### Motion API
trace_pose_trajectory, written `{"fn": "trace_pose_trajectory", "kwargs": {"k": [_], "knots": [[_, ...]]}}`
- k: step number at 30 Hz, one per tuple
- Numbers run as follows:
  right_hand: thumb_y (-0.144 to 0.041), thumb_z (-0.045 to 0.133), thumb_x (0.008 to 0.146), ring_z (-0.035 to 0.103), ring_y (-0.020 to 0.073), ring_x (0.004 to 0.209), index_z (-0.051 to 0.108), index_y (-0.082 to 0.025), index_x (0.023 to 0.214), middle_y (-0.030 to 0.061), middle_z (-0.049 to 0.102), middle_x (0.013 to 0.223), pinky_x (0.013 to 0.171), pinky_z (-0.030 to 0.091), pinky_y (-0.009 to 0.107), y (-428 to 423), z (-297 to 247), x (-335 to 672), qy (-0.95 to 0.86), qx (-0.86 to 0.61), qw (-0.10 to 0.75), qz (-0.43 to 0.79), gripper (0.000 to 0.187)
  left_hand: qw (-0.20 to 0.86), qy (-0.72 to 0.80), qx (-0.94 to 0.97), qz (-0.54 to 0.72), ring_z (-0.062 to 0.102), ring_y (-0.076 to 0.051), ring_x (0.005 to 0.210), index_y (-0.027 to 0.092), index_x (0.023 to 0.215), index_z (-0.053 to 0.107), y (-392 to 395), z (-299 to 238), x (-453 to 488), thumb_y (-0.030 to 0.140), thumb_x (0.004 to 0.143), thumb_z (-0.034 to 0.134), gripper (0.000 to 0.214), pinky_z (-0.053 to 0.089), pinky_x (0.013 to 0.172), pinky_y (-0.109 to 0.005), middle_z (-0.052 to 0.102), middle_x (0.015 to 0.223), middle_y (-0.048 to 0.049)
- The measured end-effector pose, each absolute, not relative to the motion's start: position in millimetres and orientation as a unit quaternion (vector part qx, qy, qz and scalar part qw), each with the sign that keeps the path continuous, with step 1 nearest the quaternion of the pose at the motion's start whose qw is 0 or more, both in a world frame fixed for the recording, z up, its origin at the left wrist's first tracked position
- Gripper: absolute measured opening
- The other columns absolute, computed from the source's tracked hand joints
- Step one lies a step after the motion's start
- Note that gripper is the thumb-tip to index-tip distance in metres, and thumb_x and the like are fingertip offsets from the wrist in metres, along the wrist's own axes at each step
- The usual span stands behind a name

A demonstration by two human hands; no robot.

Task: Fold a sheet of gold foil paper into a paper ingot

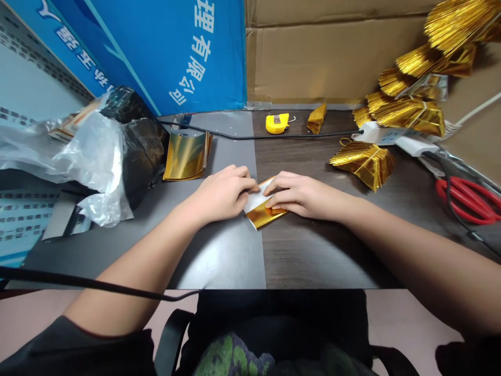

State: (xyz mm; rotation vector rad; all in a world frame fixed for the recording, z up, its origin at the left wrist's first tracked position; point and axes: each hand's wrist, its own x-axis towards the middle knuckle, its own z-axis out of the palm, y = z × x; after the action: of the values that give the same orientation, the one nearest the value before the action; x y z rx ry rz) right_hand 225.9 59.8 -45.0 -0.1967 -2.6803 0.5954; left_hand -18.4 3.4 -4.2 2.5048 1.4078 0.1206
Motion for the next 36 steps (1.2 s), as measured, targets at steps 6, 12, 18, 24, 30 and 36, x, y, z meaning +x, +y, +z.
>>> {"fn": "trace_pose_trajectory", "kwargs": {"k": [6,12,18,24,30,36], "knots": [[-0.029,0.050,0.106,0.058,0.0253,0.114,0.076,-0.015,0.109,0.0129,0.069,0.118,0.100,0.047,0.045,51,-32,227,-0.967,-0.057,0.160,0.188,0.029,0.119,0.434,0.893,0.018,0.060,-0.023,0.097,0.023,0.103,0.076,1,4,-21,0.016,0.093,0.050,0.029,0.051,0.088,-0.038,0.066,0.103,-0.0048],[-0.037,0.058,0.102,0.054,0.0280,0.118,0.081,-0.021,0.092,0.0106,0.068,0.120,0.101,0.042,0.046,42,-22,228,-0.970,-0.097,0.162,0.152,0.030,0.143,0.381,0.912,0.042,0.056,-0.028,0.118,0.019,0.090,0.076,-2,10,-20,0.013,0.093,0.054,0.023,0.051,0.102,-0.044,0.065,0.128,-0.0080],[-0.041,0.067,0.097,0.051,0.0280,0.105,0.082,-0.028,0.092,0.0103,0.066,0.109,0.088,0.037,0.044,35,-16,230,-0.967,-0.167,0.129,0.143,0.021,0.148,0.345,0.927,0.028,0.053,-0.029,0.130,0.020,0.088,0.075,-4,9,-20,0.017,0.098,0.054,0.023,0.050,0.107,-0.046,0.069,0.133,-0.0055],[-0.031,0.059,0.102,0.058,0.0233,0.091,0.081,-0.024,0.093,0.0084,0.069,0.099,0.079,0.040,0.039,35,-13,233,-0.976,-0.146,0.089,0.131,0.025,0.140,0.385,0.912,0.006,0.065,-0.023,0.099,0.020,0.092,0.071,-8,11,-12,0.019,0.097,0.060,0.012,0.051,0.090,-0.037,0.073,0.096,-0.0047],[-0.030,0.057,0.102,0.063,0.0226,0.095,0.079,-0.021,0.099,0.0080,0.072,0.105,0.086,0.048,0.039,35,-11,232,-0.971,-0.106,0.111,0.185,0.024,0.098,0.400,0.911,-0.019,0.063,-0.022,0.093,0.021,0.102,0.072,-13,11,-4,0.026,0.097,0.063,0.012,0.048,0.082,-0.035,0.067,0.095,-0.0043],[-0.033,0.060,0.102,0.064,0.0236,0.105,0.078,-0.018,0.101,0.0096,0.072,0.111,0.093,0.050,0.040,37,-11,232,-0.965,-0.092,0.115,0.217,0.023,0.090,0.446,0.889,-0.046,0.064,-0.023,0.092,0.025,0.107,0.072,-13,12,0,0.030,0.096,0.066,0.013,0.046,0.077,-0.035,0.067,0.097,-0.0034]]}}
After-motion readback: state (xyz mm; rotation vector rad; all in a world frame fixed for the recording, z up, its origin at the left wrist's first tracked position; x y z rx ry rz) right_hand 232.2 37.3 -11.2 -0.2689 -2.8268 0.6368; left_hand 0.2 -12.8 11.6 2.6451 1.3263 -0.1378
